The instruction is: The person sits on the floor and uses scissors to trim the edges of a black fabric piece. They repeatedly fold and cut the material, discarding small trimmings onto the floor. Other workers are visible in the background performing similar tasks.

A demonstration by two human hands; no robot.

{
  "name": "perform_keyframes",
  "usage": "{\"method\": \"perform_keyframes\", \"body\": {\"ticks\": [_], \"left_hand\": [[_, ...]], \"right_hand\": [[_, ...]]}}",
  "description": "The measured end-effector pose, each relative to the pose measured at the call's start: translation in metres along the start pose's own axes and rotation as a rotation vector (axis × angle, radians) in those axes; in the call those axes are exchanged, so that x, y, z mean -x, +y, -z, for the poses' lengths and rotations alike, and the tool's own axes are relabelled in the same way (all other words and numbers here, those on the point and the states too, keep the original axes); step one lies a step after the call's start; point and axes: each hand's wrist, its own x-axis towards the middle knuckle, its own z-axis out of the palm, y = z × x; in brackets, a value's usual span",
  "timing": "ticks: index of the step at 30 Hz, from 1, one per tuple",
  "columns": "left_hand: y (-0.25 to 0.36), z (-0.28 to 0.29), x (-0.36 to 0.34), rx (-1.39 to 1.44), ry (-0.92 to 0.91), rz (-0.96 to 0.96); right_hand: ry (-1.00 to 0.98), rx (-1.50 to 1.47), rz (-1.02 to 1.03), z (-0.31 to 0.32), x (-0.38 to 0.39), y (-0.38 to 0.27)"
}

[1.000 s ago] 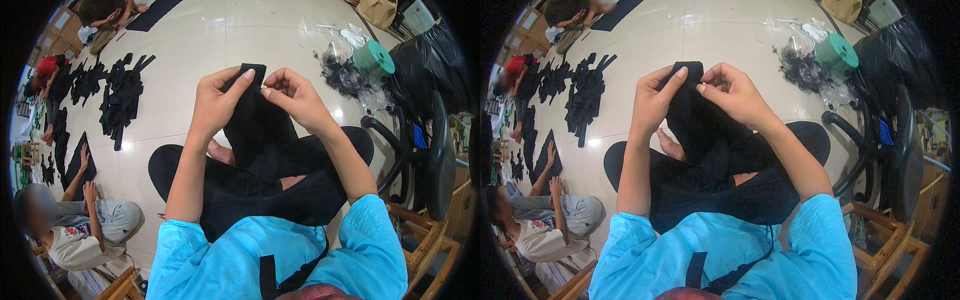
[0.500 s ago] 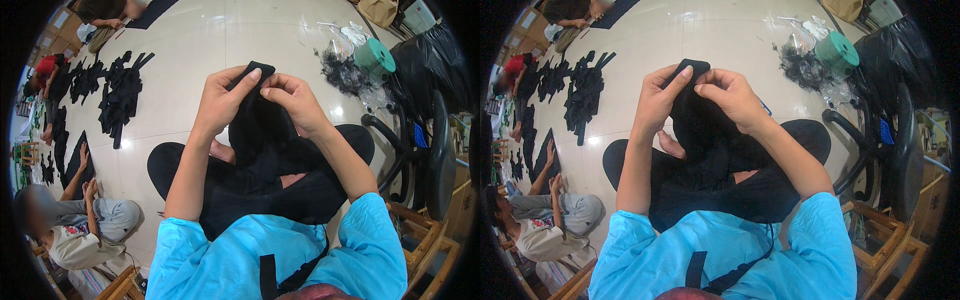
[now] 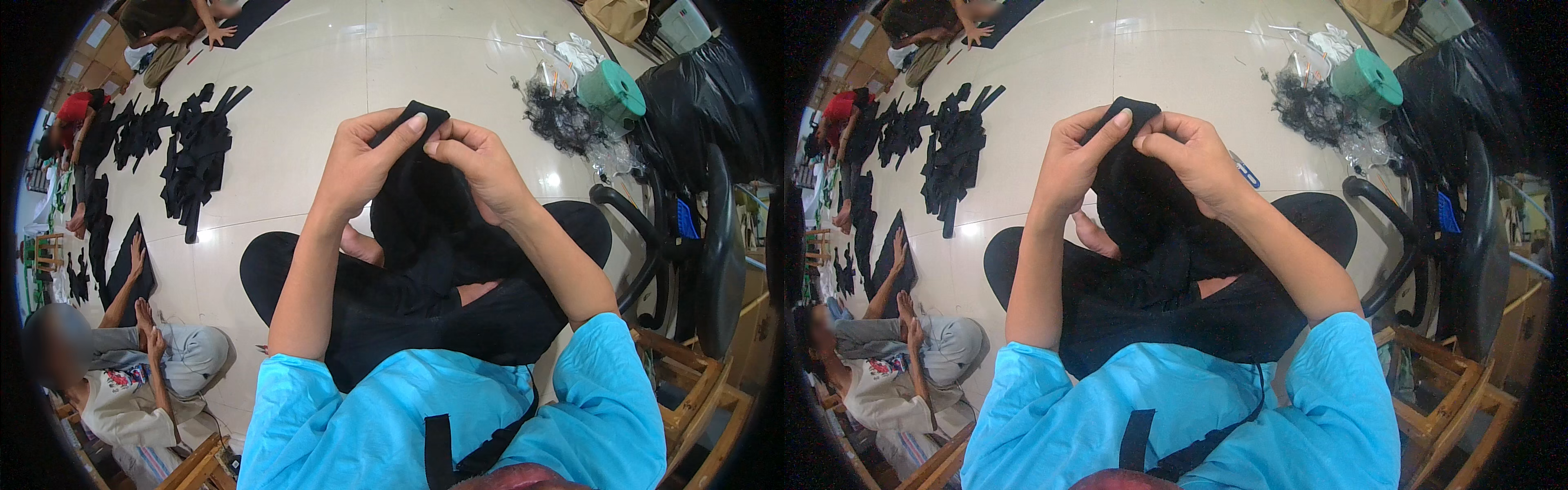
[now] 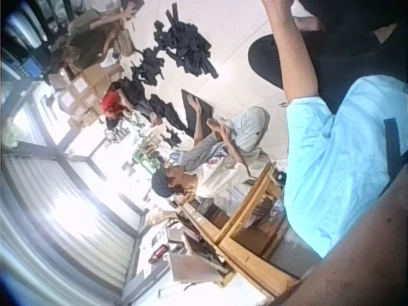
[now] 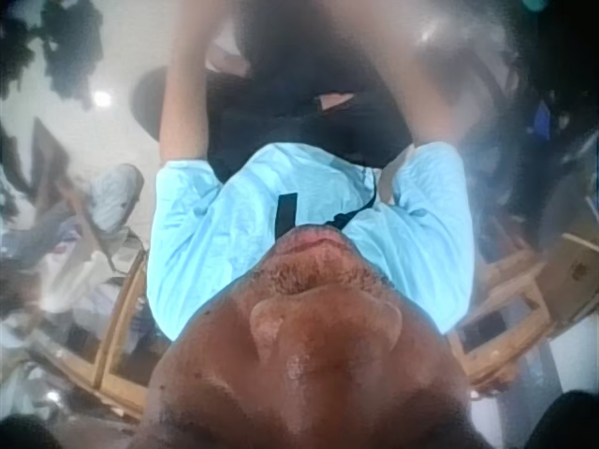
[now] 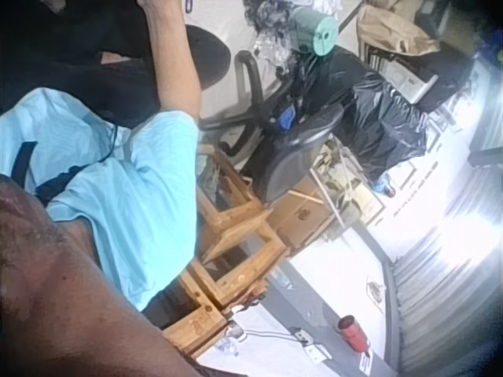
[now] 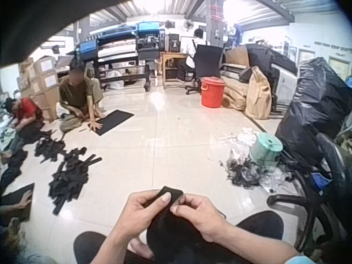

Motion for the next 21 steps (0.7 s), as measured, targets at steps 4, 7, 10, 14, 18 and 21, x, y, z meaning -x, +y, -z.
{"method": "perform_keyframes", "body": {"ticks": [4, 7, 10, 14, 18, 21], "left_hand": [[0.0045, 0.0015, 0.0009, 0.008, -0.022, 0.034], [0.0050, 0.0016, 0.0010, 0.020, -0.025, 0.042], [0.0070, 0.0008, 0.0022, 0.031, -0.023, 0.048], [0.0043, -0.0016, 0.0014, 0.073, -0.015, 0.033], [0.0015, -0.0030, 0.0002, 0.109, -0.001, 0.042], [0.0046, -0.0016, 0.0008, 0.102, -0.018, 0.075]], "right_hand": [[0.004, -0.015, -0.034, 0.0016, -0.0016, 0.0009], [0.011, -0.063, -0.072, 0.0035, -0.0019, 0.0010], [0.008, -0.044, -0.087, 0.0020, 0.0000, -0.0025], [0.006, -0.063, -0.100, 0.0022, -0.0010, -0.0013], [-0.018, -0.059, -0.084, 0.0016, -0.0003, -0.0010], [0.008, -0.065, -0.106, -0.0054, 0.0032, -0.0071]]}}
